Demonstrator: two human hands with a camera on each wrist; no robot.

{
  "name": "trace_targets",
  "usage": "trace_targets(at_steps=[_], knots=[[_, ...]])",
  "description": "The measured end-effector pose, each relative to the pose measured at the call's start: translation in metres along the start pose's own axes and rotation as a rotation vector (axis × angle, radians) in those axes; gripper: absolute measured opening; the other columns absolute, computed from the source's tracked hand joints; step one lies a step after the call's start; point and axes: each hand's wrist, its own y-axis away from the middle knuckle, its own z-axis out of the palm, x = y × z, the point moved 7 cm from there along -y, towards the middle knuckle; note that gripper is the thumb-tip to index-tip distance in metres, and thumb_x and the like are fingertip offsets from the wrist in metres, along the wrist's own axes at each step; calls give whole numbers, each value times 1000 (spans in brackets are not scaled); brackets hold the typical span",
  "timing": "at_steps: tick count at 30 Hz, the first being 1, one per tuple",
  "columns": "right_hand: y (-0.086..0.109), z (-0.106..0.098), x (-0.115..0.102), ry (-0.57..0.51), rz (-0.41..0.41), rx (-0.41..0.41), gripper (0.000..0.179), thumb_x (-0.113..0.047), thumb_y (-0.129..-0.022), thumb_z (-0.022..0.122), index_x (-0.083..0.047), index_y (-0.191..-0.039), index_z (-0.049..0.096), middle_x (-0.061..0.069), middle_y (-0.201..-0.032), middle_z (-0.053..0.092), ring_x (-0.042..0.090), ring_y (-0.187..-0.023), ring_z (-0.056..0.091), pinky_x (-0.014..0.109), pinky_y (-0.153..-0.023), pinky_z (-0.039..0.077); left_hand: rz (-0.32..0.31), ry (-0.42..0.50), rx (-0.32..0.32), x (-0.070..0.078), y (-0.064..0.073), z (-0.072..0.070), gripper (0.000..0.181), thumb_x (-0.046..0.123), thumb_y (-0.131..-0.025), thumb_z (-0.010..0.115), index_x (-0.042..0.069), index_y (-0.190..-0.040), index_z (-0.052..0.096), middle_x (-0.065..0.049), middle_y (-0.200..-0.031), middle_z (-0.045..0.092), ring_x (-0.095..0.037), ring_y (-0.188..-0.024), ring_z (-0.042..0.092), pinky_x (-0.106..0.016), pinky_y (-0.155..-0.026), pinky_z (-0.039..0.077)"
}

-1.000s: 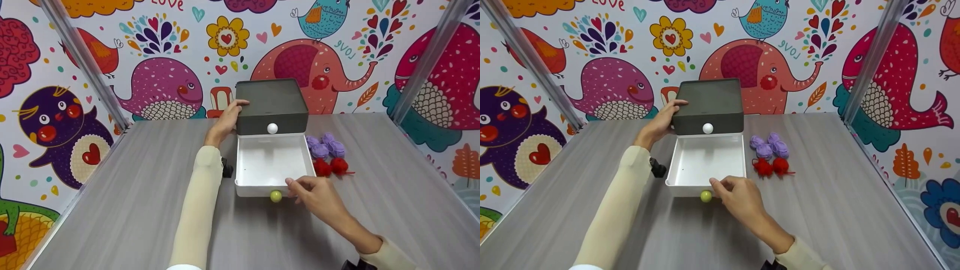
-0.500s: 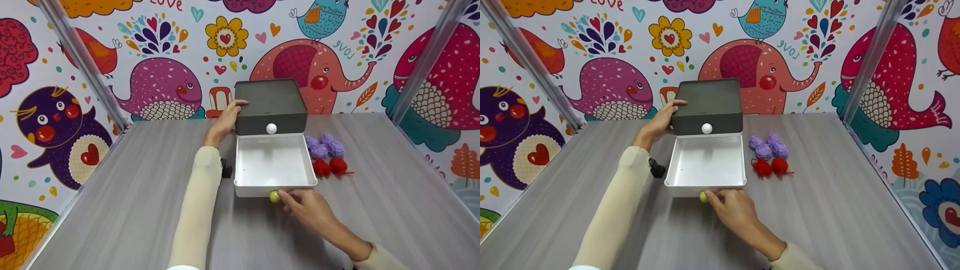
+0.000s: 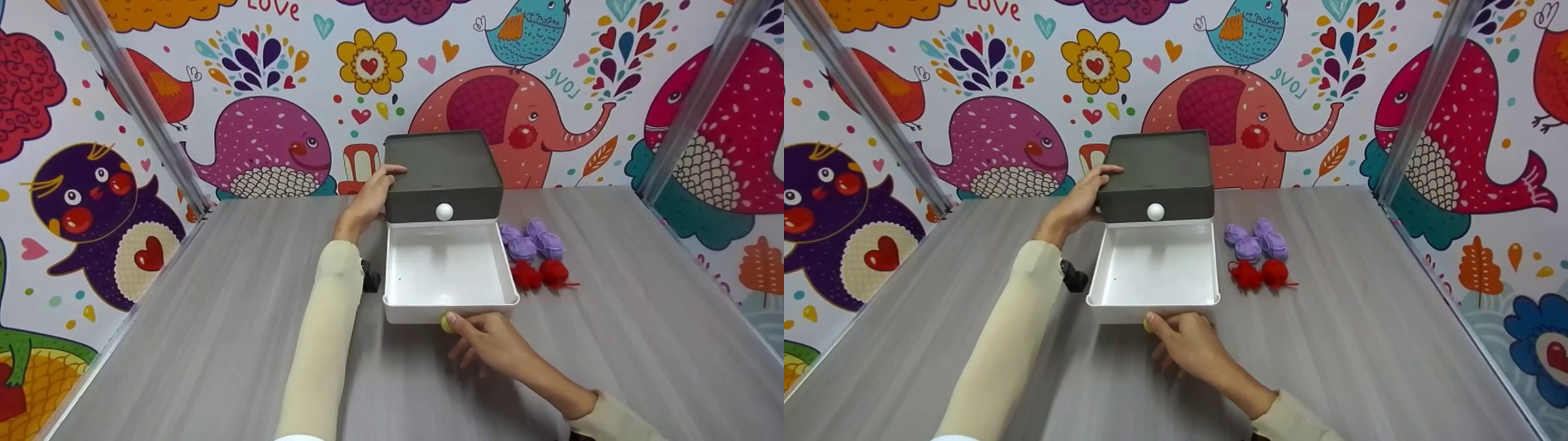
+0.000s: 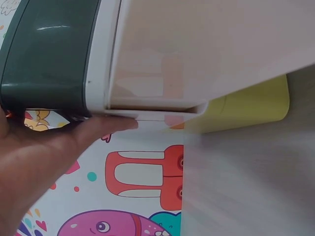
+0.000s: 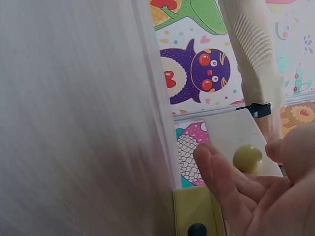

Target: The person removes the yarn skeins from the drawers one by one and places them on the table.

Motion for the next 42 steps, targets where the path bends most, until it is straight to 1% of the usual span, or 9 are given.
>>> trace_targets(at_steps=[4, 10, 15, 17, 22, 29, 35, 42], knots=[[-4, 4, 2, -34, 0, -8, 60, -54, -98, 55, 3, -105, 71, 10, -76, 76, 22, -61, 71, 33, -45, 53, 0, 2, -7, -1, 0, 1, 38, 28, -109, 27, 28, -142, 46, -9, -154, 34, -36, -129, 49, -61, -107, 43], [-6, 2, 1, -21, -14, 18, 56, -51, -97, 57, 2, -99, 73, 10, -73, 75, 21, -60, 71, 36, -48, 54, -5, -2, -3, -1, -1, 0, 38, 28, -109, 28, 29, -141, 47, -8, -155, 34, -36, -131, 47, -62, -108, 42], [-8, -1, -1, -22, -18, 31, 54, -50, -97, 59, 2, -98, 74, 11, -72, 75, 21, -60, 72, 36, -50, 55, -5, -7, 5, 0, -1, -1, 38, 29, -109, 28, 30, -141, 48, -6, -155, 34, -35, -130, 47, -60, -107, 43], [-10, -2, -1, -30, -17, 43, 54, -50, -96, 60, 2, -98, 74, 11, -73, 75, 21, -60, 71, 35, -50, 55, -6, -4, 8, 0, -1, -2, 38, 29, -109, 28, 30, -141, 48, -8, -153, 36, -35, -129, 48, -59, -106, 44], [-17, -7, -1, -41, -15, 87, 54, -50, -96, 62, 2, -98, 74, 10, -76, 76, 19, -62, 71, 31, -50, 54, -6, -3, 15, 0, -1, -2, 38, 29, -109, 29, 30, -140, 49, -9, -152, 38, -36, -128, 48, -59, -105, 44], [-27, -11, -5, -49, -29, 119, 53, -49, -96, 61, 3, -100, 74, 12, -79, 76, 20, -64, 71, 33, -50, 54, -1, -5, 15, -1, -1, -1, 37, 29, -109, 29, 30, -140, 49, -8, -153, 38, -36, -129, 48, -59, -105, 45], [-35, -15, -6, -55, -33, 141, 54, -49, -96, 61, 3, -99, 74, 12, -80, 76, 20, -63, 70, 32, -49, 53, 9, -5, 16, 1, -1, -2, 37, 29, -109, 29, 30, -140, 49, -9, -153, 38, -36, -130, 48, -59, -106, 44], [-48, -16, -6, -45, 0, 149, 51, -47, -97, 61, 3, -99, 74, 12, -79, 76, 18, -62, 70, 34, -50, 54, 7, -4, 7, 0, -1, -1, 38, 28, -109, 27, 28, -141, 48, -9, -153, 37, -36, -130, 47, -61, -106, 44]])
